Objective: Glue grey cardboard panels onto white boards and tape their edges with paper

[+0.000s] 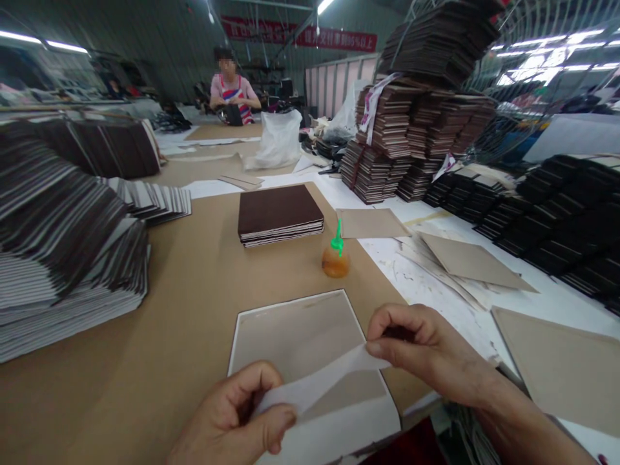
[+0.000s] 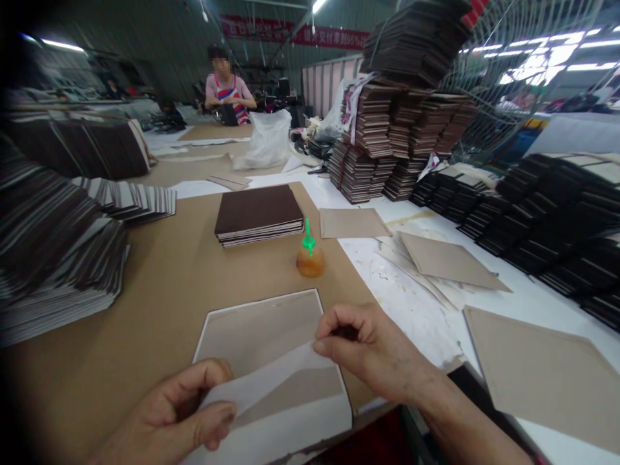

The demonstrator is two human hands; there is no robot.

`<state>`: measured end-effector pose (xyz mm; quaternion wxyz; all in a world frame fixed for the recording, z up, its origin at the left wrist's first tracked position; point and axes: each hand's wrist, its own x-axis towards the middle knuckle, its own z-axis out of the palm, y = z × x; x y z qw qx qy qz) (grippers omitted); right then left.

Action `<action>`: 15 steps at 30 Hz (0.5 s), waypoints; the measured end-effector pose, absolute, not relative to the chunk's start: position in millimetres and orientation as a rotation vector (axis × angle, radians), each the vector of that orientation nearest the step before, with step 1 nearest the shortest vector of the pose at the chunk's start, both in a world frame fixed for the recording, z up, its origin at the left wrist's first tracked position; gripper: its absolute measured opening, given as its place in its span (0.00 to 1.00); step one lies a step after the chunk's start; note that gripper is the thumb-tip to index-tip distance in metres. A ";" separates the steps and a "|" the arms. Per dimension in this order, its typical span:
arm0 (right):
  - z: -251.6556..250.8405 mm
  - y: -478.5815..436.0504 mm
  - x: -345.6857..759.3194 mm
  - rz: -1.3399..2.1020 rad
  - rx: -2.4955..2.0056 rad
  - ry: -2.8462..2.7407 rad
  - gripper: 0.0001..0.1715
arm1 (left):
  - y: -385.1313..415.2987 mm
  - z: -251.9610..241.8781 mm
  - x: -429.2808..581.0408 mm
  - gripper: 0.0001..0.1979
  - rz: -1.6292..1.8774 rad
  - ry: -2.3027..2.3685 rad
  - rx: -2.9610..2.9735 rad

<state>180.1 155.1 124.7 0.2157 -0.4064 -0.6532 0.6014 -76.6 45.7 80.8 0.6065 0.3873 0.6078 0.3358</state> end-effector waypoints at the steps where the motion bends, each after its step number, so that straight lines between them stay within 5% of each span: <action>1: 120.3 160.3 178.9 1.673 -1.138 -1.762 0.11 | 49.0 78.7 -83.3 0.20 0.787 1.443 0.901; 9: 94.7 193.3 168.5 1.664 -1.232 -1.649 0.14 | 69.1 62.4 -121.3 0.18 1.092 1.533 0.510; 15: 91.5 208.6 154.0 1.594 -1.357 -1.702 0.14 | 76.8 67.3 -124.4 0.20 1.009 1.666 0.606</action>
